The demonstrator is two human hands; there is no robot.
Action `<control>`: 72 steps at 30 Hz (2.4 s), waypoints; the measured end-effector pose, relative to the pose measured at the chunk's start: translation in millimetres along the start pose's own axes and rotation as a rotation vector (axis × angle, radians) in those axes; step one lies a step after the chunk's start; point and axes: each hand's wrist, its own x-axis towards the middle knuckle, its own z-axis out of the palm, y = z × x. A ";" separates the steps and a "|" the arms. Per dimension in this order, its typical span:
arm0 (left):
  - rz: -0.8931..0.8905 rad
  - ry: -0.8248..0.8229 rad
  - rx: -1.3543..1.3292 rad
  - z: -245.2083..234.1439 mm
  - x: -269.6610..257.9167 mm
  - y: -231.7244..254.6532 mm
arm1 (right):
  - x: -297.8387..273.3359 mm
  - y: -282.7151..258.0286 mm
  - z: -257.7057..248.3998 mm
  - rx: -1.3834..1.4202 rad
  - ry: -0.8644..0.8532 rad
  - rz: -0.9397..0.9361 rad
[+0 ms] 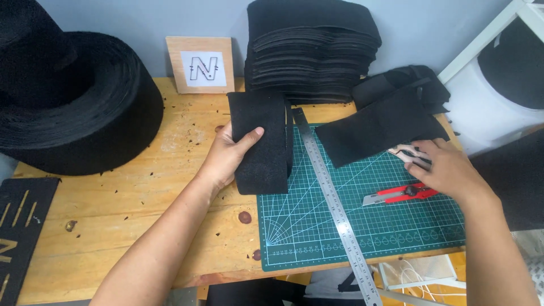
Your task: A person measures a strip of black fabric on a green cutting mat using a metal ruler, then cuts it using a utility knife and scissors.
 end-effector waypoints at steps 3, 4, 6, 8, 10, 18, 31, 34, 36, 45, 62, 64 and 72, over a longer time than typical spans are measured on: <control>0.031 0.002 -0.016 -3.1 3.4 -6.1 | -5.9 -6.9 -7.0 -0.042 -0.023 0.005; 0.033 0.006 -0.017 -4.0 3.6 -6.1 | -7.9 -9.4 -11.2 -0.043 -0.022 0.000; 0.041 -0.003 -0.016 -5.1 4.6 -6.9 | -12.6 -13.4 -18.7 -0.129 -0.043 0.047; 0.042 -0.011 -0.022 -5.2 4.0 -5.4 | -14.1 -7.9 -18.6 -0.088 -0.055 0.062; 0.046 -0.020 -0.029 -4.6 3.5 -2.6 | -20.5 -12.4 -23.9 -0.047 -0.063 0.076; 0.053 -0.001 -0.049 -8.2 7.6 -5.1 | -24.1 83.8 14.8 -0.352 0.153 0.136; 0.028 -0.007 -0.090 -6.4 6.6 -5.8 | -136.8 -96.2 -24.1 1.482 -0.055 0.512; 0.058 -0.017 -0.145 -7.1 7.3 -7.6 | -146.2 -111.5 3.6 1.580 -0.249 0.432; -0.005 -0.017 -0.169 -5.1 2.1 2.8 | -152.7 -122.1 21.5 1.639 -0.378 0.381; -0.015 -0.001 -0.275 -6.9 4.0 4.4 | -156.2 -127.4 57.7 1.634 -0.659 -0.073; -0.061 -0.026 -0.342 -1.3 0.3 3.6 | -137.2 -158.0 69.1 1.645 -0.548 -0.318; -0.066 -0.025 -0.339 -0.2 -0.5 5.1 | -134.9 -159.1 74.3 1.656 -0.548 -0.329; -0.073 -0.003 -0.304 2.8 -3.6 9.1 | -130.2 -164.2 78.7 1.725 -0.480 -0.337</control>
